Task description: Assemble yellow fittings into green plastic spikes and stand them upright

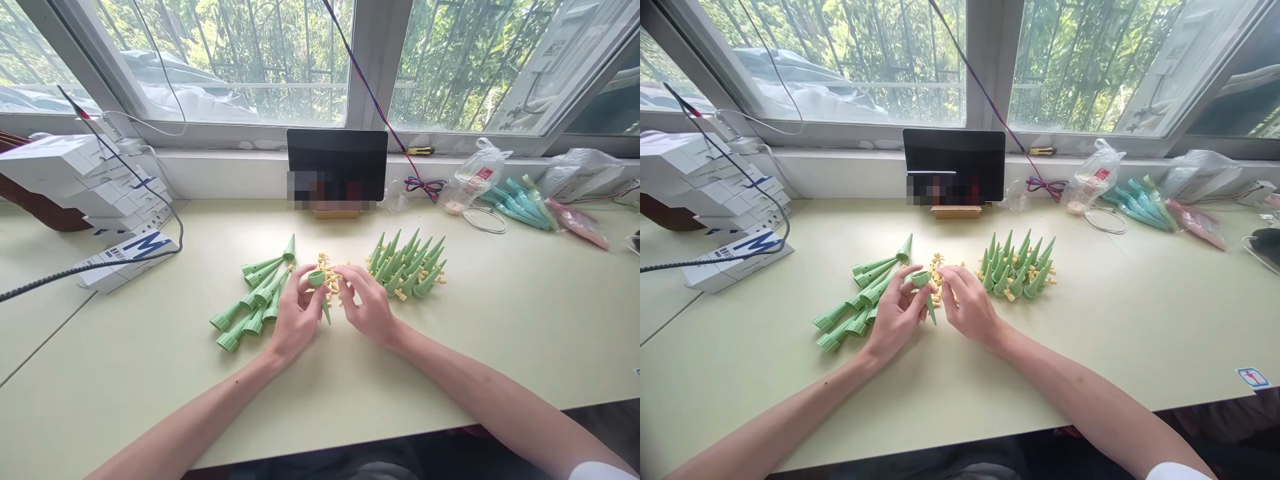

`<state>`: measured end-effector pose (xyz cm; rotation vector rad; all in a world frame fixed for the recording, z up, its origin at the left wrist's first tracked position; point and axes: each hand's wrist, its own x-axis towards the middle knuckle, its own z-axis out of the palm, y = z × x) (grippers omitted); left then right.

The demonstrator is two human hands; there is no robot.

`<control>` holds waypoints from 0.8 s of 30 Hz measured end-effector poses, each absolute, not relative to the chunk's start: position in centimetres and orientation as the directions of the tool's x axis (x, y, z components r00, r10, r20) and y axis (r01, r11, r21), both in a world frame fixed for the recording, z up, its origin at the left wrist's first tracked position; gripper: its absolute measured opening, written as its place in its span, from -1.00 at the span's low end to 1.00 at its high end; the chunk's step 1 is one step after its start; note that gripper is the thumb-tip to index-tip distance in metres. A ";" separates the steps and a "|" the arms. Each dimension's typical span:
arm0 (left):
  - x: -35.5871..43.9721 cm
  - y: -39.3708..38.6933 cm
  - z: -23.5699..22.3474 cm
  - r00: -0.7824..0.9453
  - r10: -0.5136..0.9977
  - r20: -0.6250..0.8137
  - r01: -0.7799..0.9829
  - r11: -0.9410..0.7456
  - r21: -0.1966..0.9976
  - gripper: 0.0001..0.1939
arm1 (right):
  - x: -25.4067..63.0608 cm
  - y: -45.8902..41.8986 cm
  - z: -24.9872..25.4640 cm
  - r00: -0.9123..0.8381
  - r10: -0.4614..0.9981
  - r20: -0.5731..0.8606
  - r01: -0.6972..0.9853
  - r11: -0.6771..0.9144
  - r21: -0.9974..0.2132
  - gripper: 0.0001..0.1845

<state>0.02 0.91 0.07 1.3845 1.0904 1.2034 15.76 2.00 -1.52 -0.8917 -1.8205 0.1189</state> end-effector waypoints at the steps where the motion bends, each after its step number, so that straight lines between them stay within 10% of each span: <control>1: 0.0 1.0 0.2 0.094 0.989 0.112 0.002 -0.112 0.994 -0.60 | 15.8 2.0 -1.5 -0.186 0.657 0.730 0.564 0.680 -0.469 -0.73; 10: 0.0 1.3 0.6 0.056 0.997 0.059 -0.206 -0.046 0.977 -0.66 | 15.8 1.6 -0.8 -0.255 0.917 0.306 0.895 0.344 -0.284 -0.81; 24: -0.2 1.2 0.6 0.142 0.988 -0.055 -0.258 0.091 0.962 -0.63 | 15.7 1.5 -0.6 -0.330 0.930 0.160 0.921 0.354 -0.160 -0.85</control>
